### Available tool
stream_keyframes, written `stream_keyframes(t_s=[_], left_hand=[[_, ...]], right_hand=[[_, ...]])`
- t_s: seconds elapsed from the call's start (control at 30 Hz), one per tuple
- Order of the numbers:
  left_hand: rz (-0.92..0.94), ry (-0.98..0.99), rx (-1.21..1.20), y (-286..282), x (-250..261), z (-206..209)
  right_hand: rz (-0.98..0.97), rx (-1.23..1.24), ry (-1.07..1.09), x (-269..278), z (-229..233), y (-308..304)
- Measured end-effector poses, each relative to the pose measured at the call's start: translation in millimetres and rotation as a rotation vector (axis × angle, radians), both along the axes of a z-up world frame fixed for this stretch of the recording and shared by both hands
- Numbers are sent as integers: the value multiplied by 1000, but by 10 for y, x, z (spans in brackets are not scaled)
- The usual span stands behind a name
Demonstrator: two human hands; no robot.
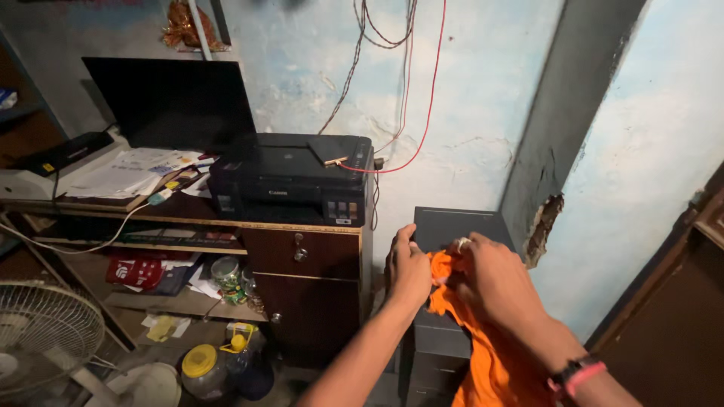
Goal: The person cleans a computer case by wiping its top and side panels with a cloth while turning the case to reach different sides.
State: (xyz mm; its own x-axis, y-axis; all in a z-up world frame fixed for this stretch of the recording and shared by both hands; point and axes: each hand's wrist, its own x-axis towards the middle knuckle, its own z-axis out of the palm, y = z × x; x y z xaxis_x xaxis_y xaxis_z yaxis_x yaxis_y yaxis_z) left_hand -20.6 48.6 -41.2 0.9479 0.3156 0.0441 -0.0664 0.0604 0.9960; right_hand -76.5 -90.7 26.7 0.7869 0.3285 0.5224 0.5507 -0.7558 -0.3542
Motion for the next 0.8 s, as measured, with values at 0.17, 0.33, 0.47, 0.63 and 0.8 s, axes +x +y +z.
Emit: stream_keyframes(t_s=[0.17, 0.33, 0.47, 0.63, 0.8], left_hand=[[28, -45, 277, 21, 37, -141], [135, -192, 401, 62, 195, -318], [143, -164, 379, 51, 175, -299], [-17, 30, 3, 49, -40, 35], [49, 128, 191, 75, -134, 186]], right_hand=[[-92, -11, -119, 489, -190, 119], [-199, 42, 46, 911, -135, 205], [-173, -5, 8, 688, -70, 79], [-11, -45, 198, 167, 129, 18], [-10, -12, 317, -351, 226, 45]])
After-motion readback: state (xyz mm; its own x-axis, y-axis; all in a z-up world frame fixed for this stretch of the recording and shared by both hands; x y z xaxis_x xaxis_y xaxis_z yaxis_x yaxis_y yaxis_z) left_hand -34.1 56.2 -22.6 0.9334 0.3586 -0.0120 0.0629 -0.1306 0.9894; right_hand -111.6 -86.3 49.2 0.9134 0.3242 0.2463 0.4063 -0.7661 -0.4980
